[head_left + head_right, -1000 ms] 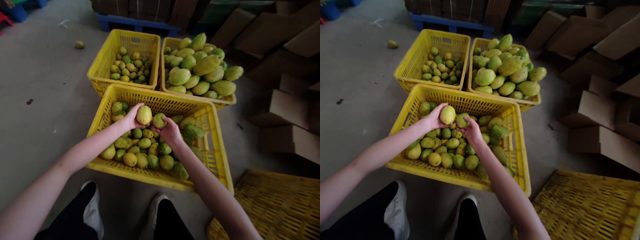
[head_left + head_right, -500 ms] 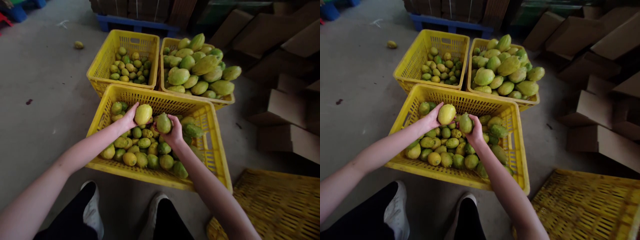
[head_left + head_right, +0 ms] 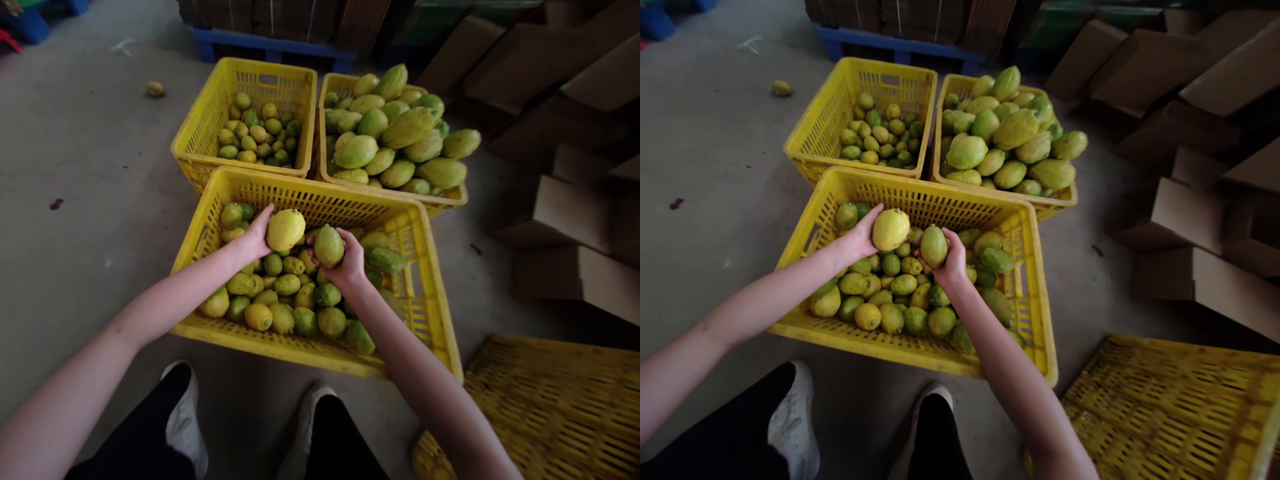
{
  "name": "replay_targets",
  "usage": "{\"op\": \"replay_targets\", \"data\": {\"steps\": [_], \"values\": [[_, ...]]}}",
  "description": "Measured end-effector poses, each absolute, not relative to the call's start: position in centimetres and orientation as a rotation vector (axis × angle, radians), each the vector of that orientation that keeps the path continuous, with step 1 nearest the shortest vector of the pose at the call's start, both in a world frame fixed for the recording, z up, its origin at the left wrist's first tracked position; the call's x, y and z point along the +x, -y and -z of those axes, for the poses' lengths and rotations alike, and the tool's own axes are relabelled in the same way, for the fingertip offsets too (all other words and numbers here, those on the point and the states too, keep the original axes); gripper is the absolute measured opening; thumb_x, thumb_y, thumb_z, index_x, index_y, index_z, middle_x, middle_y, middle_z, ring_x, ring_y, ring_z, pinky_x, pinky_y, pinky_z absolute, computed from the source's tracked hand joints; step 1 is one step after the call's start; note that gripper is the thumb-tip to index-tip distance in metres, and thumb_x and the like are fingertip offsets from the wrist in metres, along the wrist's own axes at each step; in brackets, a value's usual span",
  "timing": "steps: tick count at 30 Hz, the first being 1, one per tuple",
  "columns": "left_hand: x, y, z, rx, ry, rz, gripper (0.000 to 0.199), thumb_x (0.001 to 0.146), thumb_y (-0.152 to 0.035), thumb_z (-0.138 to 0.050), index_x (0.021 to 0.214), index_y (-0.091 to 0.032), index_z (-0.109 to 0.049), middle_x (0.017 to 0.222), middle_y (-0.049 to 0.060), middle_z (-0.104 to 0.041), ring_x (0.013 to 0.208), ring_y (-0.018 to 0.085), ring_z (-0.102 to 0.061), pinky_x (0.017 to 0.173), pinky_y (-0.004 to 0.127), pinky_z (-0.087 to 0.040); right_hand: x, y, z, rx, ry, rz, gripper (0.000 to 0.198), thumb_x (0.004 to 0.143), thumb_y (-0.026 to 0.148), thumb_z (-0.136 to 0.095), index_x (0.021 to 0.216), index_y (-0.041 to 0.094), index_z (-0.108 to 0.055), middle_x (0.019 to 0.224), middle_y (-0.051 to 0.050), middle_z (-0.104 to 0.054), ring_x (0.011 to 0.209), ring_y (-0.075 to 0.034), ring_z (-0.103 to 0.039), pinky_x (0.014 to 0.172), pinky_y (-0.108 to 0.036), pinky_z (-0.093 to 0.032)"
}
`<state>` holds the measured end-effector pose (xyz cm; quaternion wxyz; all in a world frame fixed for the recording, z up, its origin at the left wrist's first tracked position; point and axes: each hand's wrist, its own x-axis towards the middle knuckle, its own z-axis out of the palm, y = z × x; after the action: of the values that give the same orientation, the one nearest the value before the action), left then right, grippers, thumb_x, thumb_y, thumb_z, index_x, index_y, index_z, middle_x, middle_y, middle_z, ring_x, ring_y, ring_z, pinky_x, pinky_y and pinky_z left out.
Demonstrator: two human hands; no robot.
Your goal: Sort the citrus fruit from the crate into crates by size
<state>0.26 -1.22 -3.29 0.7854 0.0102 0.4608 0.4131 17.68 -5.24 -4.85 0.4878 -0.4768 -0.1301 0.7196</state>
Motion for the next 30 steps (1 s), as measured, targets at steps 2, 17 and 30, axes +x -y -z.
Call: {"op": "replay_targets", "data": {"steps": [2, 17, 30], "values": [[0.4, 1.5, 2.4, 0.043, -0.978, -0.895, 0.039, 0.096, -0.049, -0.055, 0.112, -0.016, -0.069, 0.079, 0.007, -0.074, 0.073, 0.023, -0.073, 0.069, 0.036, -0.063, 17.9, 5.2, 5.0, -1.159, 0.341, -1.748, 0.023, 0.079, 0.044, -0.056, 0.083, 0.023, -0.063, 0.067, -0.006, -0.071, 0.068, -0.025, -0.069, 0.043, -0.030, -0.048], [0.9, 2.1, 2.5, -0.019, -0.981, -0.938, 0.043, 0.099, -0.049, -0.046, 0.122, -0.018, -0.065, 0.080, 0.007, -0.073, 0.067, 0.023, -0.071, 0.067, 0.041, -0.064, 18.4, 4.5, 6.2, -1.256, 0.179, -1.691, 0.018, 0.088, 0.038, -0.056, 0.085, 0.023, -0.065, 0.069, -0.002, -0.071, 0.054, -0.018, -0.063, 0.037, -0.025, -0.042], [1.0, 1.6, 3.3, -0.013, -0.971, -0.988, 0.039, 0.098, -0.042, -0.046, 0.122, -0.017, -0.064, 0.078, 0.006, -0.072, 0.067, 0.022, -0.071, 0.062, 0.035, -0.063, 18.2, 4.8, 5.8, -1.194, 0.160, -1.742, 0.024, 0.090, 0.046, -0.060, 0.080, 0.024, -0.063, 0.066, -0.001, -0.069, 0.058, -0.019, -0.066, 0.047, -0.029, -0.055]]}}
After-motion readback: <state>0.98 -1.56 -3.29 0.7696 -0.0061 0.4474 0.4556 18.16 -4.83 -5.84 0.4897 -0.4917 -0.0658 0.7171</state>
